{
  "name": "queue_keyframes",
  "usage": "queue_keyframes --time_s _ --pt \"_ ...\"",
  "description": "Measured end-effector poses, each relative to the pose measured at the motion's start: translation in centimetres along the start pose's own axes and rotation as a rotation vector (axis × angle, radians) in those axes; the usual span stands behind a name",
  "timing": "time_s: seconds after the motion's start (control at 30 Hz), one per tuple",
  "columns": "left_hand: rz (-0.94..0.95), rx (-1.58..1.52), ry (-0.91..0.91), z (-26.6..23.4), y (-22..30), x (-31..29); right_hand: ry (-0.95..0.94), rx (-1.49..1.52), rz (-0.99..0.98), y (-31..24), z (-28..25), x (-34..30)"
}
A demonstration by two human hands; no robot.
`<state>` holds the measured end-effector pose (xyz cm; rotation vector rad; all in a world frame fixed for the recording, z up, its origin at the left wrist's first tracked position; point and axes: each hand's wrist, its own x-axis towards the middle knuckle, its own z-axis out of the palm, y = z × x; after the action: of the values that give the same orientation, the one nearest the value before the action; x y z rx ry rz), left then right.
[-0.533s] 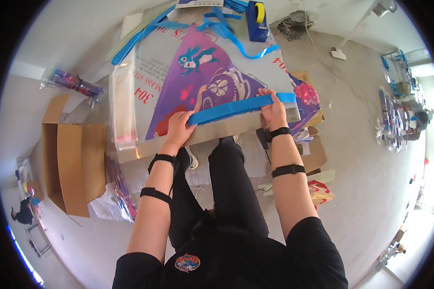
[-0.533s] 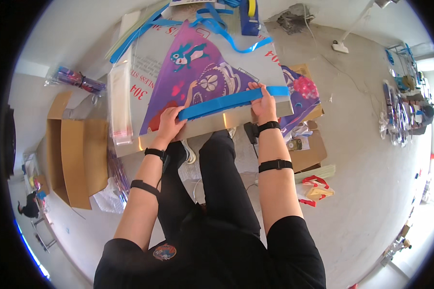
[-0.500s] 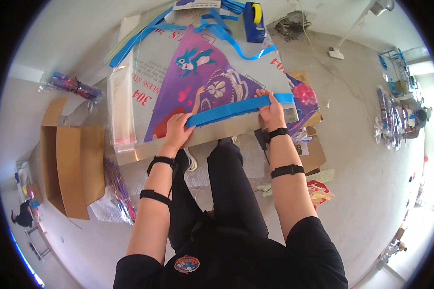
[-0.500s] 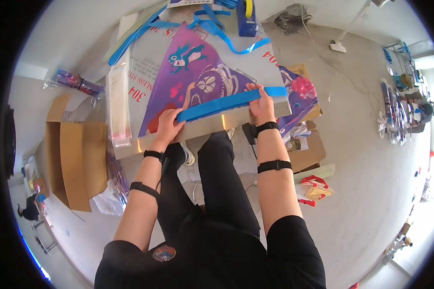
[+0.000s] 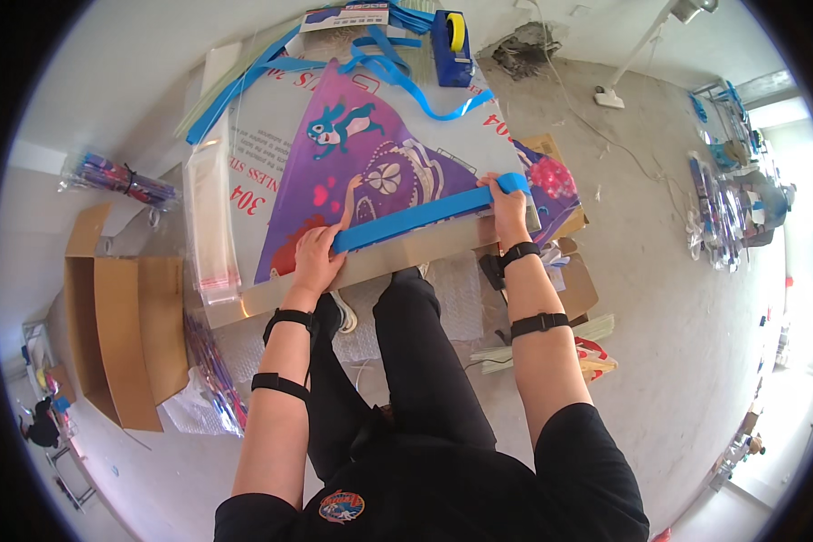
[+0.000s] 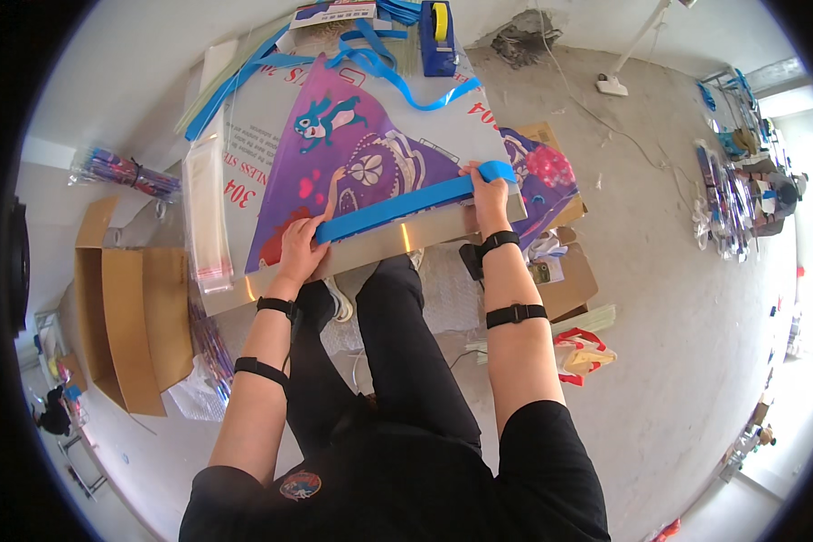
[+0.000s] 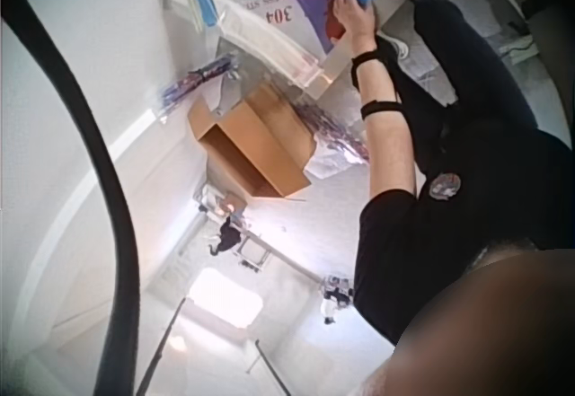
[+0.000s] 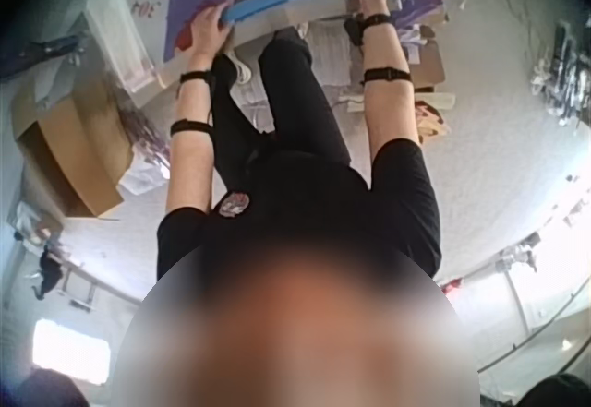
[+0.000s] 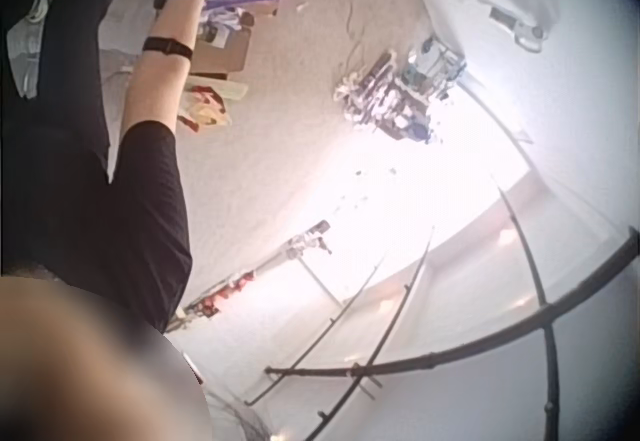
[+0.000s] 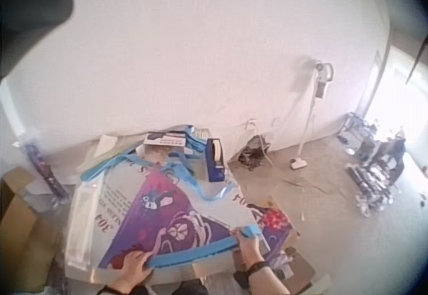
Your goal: Assembling a kite by attaching ribbons and preparing it for packaging into a plastic sleeve.
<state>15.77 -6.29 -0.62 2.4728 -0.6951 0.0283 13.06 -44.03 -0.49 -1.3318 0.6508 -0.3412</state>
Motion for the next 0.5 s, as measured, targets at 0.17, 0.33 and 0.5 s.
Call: queue_keyframes --time_s 0.17,0.33,0.5 --pt "0.016 0.023 -0.023 -0.5 0.7 0.3 0.051 0.016 -0.049 0.8 -0.2 0.4" --pt "0.036 0.056 -0.021 -1.3 1.1 0.3 0.058 -0.158 -0.125 1.3 0.4 0.2" --pt "0.02 0.109 -0.057 -2.2 5.8 3.5 0.099 -0.283 -0.274 1.8 -0.6 0.1"
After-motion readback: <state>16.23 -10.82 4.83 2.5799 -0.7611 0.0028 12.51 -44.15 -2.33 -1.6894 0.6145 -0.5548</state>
